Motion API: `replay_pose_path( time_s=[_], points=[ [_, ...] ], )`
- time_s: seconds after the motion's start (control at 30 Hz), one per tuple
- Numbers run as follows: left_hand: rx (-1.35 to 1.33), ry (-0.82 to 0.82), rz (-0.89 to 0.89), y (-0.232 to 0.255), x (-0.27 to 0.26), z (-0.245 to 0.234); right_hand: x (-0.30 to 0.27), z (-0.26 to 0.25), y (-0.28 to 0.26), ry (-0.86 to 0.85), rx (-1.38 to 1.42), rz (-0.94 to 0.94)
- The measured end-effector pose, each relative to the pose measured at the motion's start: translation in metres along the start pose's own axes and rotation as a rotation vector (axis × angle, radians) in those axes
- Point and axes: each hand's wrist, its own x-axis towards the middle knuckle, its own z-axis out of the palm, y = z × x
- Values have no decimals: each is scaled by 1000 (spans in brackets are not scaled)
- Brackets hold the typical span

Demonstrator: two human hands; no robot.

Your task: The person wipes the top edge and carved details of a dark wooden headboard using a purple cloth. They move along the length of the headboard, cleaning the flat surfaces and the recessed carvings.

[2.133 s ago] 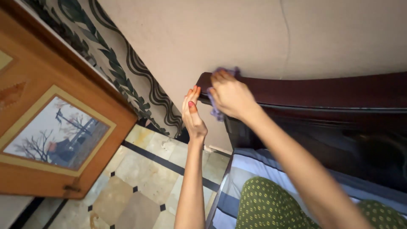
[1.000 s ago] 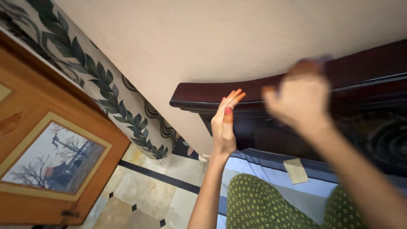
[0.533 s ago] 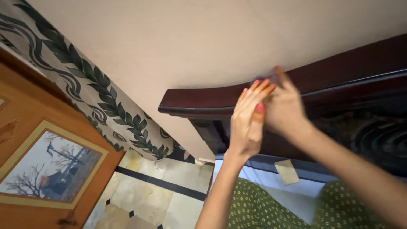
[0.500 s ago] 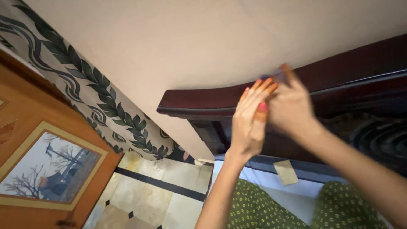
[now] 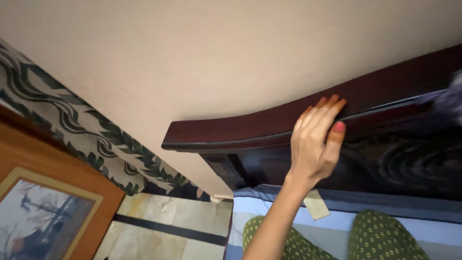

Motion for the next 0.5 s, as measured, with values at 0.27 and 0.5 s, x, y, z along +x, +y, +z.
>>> replay_pose_path(
  time_s=[0.27, 0.5],
  points=[
    [-26, 82, 54, -10, -6, 7, -7, 4, -11, 56, -18, 124],
    [-42, 98, 64, -17, -9, 11, -3, 8, -37, 141, -11, 153]
  ],
)
